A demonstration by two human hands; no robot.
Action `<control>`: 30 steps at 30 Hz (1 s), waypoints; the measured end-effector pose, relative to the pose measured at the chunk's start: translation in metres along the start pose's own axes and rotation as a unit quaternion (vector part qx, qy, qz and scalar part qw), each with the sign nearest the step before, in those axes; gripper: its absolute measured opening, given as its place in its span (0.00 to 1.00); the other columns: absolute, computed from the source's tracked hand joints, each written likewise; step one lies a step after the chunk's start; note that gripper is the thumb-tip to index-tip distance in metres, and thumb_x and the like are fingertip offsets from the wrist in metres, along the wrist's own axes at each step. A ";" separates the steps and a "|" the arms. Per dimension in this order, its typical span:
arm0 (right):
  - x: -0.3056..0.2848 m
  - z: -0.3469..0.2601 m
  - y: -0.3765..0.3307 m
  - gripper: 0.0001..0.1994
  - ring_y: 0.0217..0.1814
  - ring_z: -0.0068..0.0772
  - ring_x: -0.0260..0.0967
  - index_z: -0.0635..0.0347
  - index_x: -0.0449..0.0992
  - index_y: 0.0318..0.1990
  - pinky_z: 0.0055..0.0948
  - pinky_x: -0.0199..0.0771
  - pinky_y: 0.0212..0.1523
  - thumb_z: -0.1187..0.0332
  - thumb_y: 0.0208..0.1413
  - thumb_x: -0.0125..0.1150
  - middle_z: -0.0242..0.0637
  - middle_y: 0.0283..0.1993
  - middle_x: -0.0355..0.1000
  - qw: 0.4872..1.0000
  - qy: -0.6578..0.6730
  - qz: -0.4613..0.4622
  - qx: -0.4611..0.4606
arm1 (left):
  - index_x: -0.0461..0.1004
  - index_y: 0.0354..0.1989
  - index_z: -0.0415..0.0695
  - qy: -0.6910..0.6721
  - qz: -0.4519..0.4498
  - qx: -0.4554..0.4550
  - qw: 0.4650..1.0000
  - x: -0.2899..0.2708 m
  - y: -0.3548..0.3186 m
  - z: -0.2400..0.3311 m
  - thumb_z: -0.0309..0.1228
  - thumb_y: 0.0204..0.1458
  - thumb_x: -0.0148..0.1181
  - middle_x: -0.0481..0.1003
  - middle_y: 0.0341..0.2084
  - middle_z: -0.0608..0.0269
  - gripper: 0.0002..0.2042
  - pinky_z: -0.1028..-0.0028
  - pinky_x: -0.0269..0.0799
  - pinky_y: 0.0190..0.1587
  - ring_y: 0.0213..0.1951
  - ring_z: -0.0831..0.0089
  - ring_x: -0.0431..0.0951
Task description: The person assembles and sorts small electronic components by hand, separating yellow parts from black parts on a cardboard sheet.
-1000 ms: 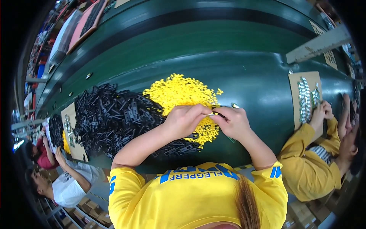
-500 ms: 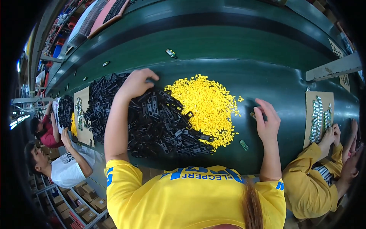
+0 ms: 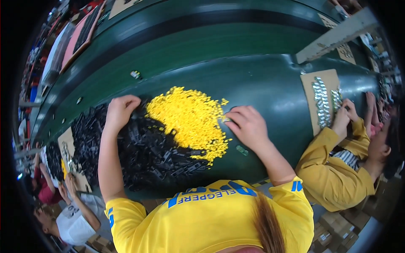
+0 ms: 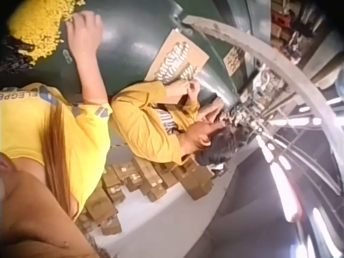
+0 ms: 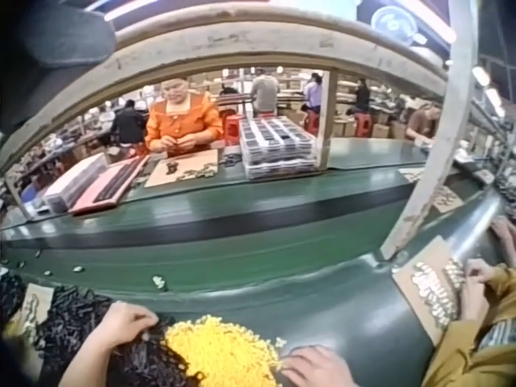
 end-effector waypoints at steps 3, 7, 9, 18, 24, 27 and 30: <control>0.010 0.007 0.001 0.03 0.40 0.33 0.70 0.54 0.78 0.31 0.28 0.71 0.45 0.70 0.50 0.66 0.28 0.40 0.73 1.000 0.002 0.007 -0.026 | 0.81 0.34 0.38 -0.004 0.024 0.050 0.998 0.012 -0.010 0.018 0.27 0.49 0.62 0.81 0.28 0.62 0.07 0.72 0.71 0.34 0.27 0.64 0.77; 0.010 0.003 0.001 0.03 0.35 0.35 0.70 0.54 0.77 0.31 0.28 0.71 0.43 0.69 0.51 0.66 0.29 0.36 0.73 0.999 0.012 0.042 -0.018 | 0.80 0.35 0.37 0.019 0.018 0.030 0.999 0.020 -0.030 -0.004 0.23 0.45 0.63 0.80 0.28 0.59 0.08 0.72 0.71 0.33 0.26 0.65 0.75; 0.010 0.004 0.000 0.04 0.28 0.33 0.68 0.55 0.77 0.30 0.26 0.71 0.36 0.71 0.50 0.67 0.30 0.31 0.72 0.997 0.063 0.050 0.015 | 0.79 0.35 0.37 0.001 0.034 0.026 0.999 0.026 -0.032 -0.004 0.23 0.47 0.63 0.79 0.27 0.60 0.07 0.72 0.71 0.33 0.25 0.68 0.75; -0.011 0.013 0.008 0.07 0.25 0.21 0.66 0.60 0.79 0.31 0.19 0.67 0.29 0.79 0.44 0.71 0.28 0.27 0.74 0.930 0.321 -0.017 0.177 | 0.78 0.40 0.36 -0.353 0.131 -0.084 0.923 0.023 -0.038 0.032 0.16 0.51 0.62 0.79 0.29 0.59 0.08 0.80 0.76 0.33 0.28 0.74 0.78; -0.025 -0.007 0.016 0.08 0.27 0.23 0.71 0.63 0.83 0.33 0.19 0.72 0.33 0.80 0.42 0.71 0.33 0.31 0.79 0.949 0.294 -0.019 0.110 | 0.81 0.41 0.35 -0.467 -0.019 -0.058 0.882 0.056 -0.035 0.100 0.16 0.50 0.63 0.82 0.31 0.59 0.10 0.81 0.78 0.38 0.30 0.75 0.81; -0.026 -0.024 0.025 0.09 0.28 0.25 0.72 0.63 0.83 0.34 0.20 0.73 0.34 0.80 0.42 0.71 0.34 0.33 0.80 0.960 0.275 0.039 0.041 | 0.82 0.41 0.37 -0.463 -0.064 -0.015 0.884 0.081 -0.038 0.118 0.15 0.50 0.63 0.82 0.33 0.60 0.11 0.82 0.78 0.39 0.32 0.76 0.82; -0.023 -0.036 0.027 0.09 0.29 0.27 0.74 0.62 0.84 0.34 0.21 0.74 0.35 0.81 0.42 0.70 0.35 0.34 0.81 0.965 0.241 0.103 -0.016 | 0.81 0.41 0.36 -0.500 -0.108 -0.016 0.859 0.095 -0.042 0.133 0.14 0.48 0.65 0.82 0.36 0.59 0.11 0.82 0.78 0.41 0.34 0.77 0.82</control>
Point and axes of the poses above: each hand's wrist, its own y-axis towards the middle knuckle, its own x-axis out of the palm, z = x × y, the point moved 1 cm from there along y, towards the middle knuckle
